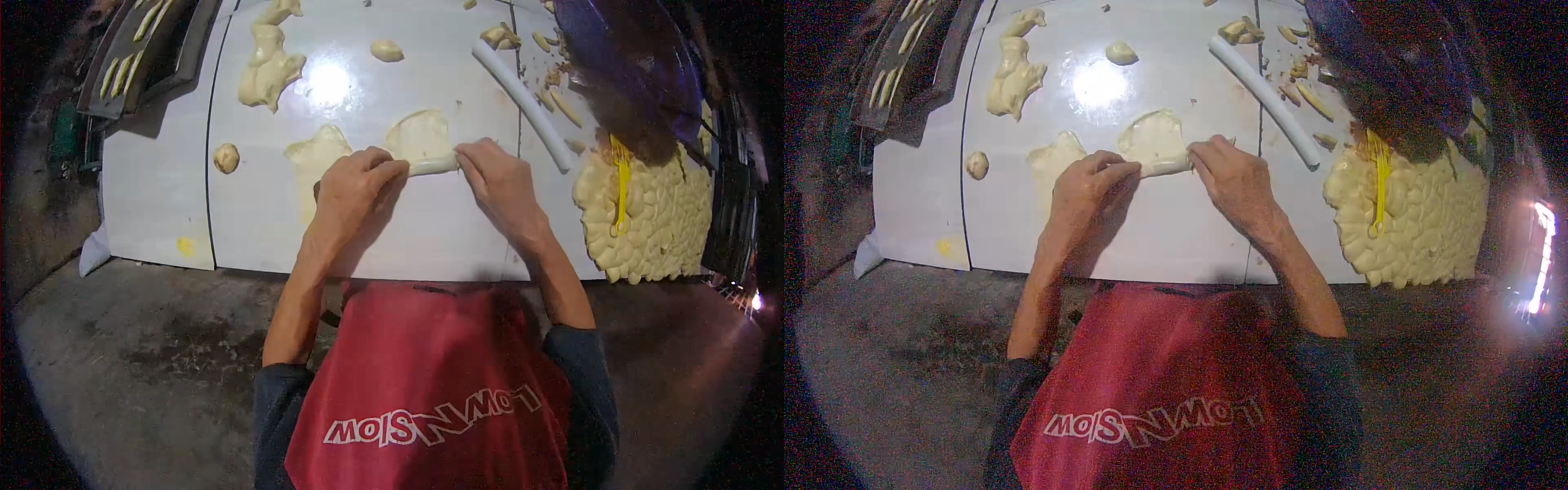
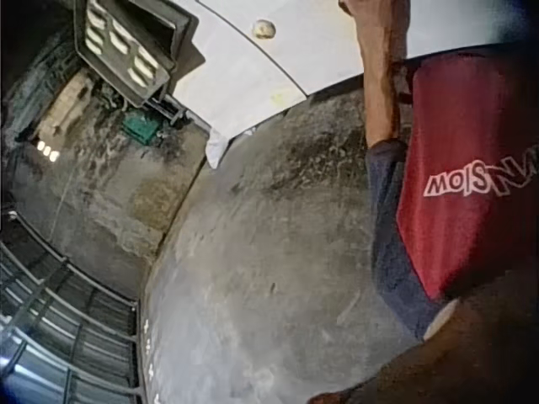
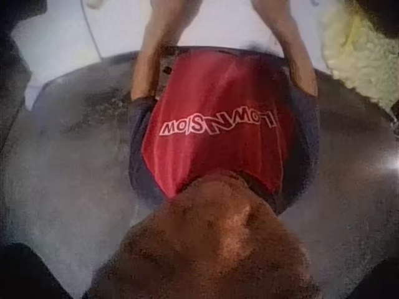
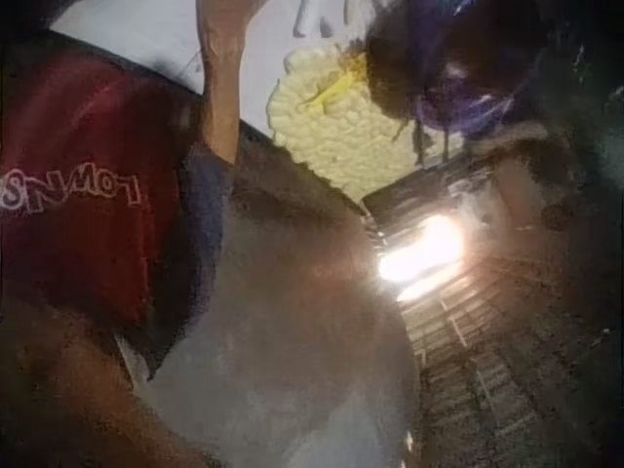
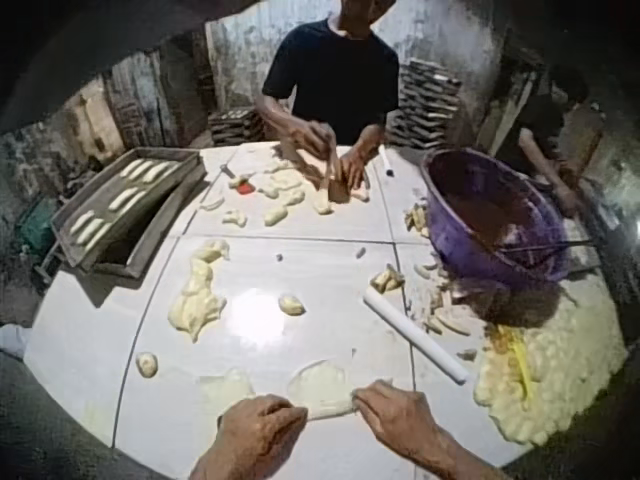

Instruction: The person uses a rolling pin to flatten pieces of dough, applies a dark filling from a bowl using a spatula, rolls the dough into long tubes, and places the finished rolls onto a metal baking tray.

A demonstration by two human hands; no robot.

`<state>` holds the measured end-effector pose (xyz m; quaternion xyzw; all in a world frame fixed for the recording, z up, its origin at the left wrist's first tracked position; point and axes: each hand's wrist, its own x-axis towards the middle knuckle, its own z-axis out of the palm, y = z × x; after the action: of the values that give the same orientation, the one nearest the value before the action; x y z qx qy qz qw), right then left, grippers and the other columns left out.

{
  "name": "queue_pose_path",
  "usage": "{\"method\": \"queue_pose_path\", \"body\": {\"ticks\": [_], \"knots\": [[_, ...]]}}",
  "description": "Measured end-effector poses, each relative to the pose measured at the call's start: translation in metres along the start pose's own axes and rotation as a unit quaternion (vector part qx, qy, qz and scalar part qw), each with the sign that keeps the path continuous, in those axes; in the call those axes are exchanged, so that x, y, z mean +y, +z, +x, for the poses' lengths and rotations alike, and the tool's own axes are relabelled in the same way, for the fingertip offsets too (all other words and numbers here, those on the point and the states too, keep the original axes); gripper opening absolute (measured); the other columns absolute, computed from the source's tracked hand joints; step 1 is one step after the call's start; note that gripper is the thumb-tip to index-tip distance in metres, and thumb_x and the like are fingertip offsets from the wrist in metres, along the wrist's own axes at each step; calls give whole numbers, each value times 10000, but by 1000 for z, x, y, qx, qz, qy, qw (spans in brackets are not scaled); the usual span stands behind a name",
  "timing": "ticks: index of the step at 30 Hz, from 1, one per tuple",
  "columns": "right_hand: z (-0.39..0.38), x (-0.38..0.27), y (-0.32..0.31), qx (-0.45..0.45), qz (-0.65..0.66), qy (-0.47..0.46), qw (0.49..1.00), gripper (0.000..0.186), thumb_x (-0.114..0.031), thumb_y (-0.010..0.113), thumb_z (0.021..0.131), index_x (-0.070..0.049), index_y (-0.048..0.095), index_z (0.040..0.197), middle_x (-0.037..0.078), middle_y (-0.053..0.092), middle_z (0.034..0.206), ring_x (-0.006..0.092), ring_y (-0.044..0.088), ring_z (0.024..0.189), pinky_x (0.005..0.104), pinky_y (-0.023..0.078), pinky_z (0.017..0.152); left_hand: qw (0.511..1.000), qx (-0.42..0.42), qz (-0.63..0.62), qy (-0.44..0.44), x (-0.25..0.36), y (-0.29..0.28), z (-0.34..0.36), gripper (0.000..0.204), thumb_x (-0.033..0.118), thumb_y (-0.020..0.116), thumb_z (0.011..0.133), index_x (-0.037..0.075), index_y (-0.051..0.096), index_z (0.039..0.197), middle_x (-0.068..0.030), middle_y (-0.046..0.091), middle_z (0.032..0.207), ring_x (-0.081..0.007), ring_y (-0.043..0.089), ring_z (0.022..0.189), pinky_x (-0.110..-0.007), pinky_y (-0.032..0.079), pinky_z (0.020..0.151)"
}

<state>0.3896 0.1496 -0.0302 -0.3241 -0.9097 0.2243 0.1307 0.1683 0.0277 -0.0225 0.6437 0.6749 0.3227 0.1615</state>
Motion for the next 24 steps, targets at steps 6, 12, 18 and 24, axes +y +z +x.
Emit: {"method": "queue_pose_path", "body": {"ticks": [6, 12, 18, 24], "knots": [[-4, -16, -6, 29, 31, -34, 999, 257, -168, 693, 939, -100, 678, 1187, 103, 667, 1041, 283, 699, 863, 381, 578, 703, 999, -34, 10, 15, 7, -7, 4, 274, 132, 804, 811, 126, 742, 1078, -102, 710, 972, -304, 685, 809, -416, 542, 724], [12, -8, 2, -8, -5, -36, 999, 173, -225, 660, 966, -90, 667, 1074, 81, 641, 1061, 268, 694, 866, 393, 579, 689, 998, 13, 30, 48, -4, 17, 9, 217, 155, 754, 871, 85, 705, 1071, -73, 679, 877, -283, 655, 785, -412, 489, 674], [15, -13, 7, 56, -4, -39, 998, 237, -147, 650, 958, -88, 635, 1186, 77, 634, 991, 252, 691, 799, 383, 572, 643, 999, 35, 5, 29, 2, 3, 6, 220, 141, 794, 836, 119, 754, 1052, -111, 729, 936, -311, 696, 792, -413, 541, 685], [18, -2, 9, 43, -84, -77, 993, 399, -201, 741, 891, -140, 653, 1276, 51, 637, 980, 220, 688, 776, 377, 567, 646, 993, 62, 93, 29, -7, 9, 12, 213, 174, 797, 849, 138, 770, 1057, -102, 721, 934, -281, 696, 774, -397, 543, 661]]}}
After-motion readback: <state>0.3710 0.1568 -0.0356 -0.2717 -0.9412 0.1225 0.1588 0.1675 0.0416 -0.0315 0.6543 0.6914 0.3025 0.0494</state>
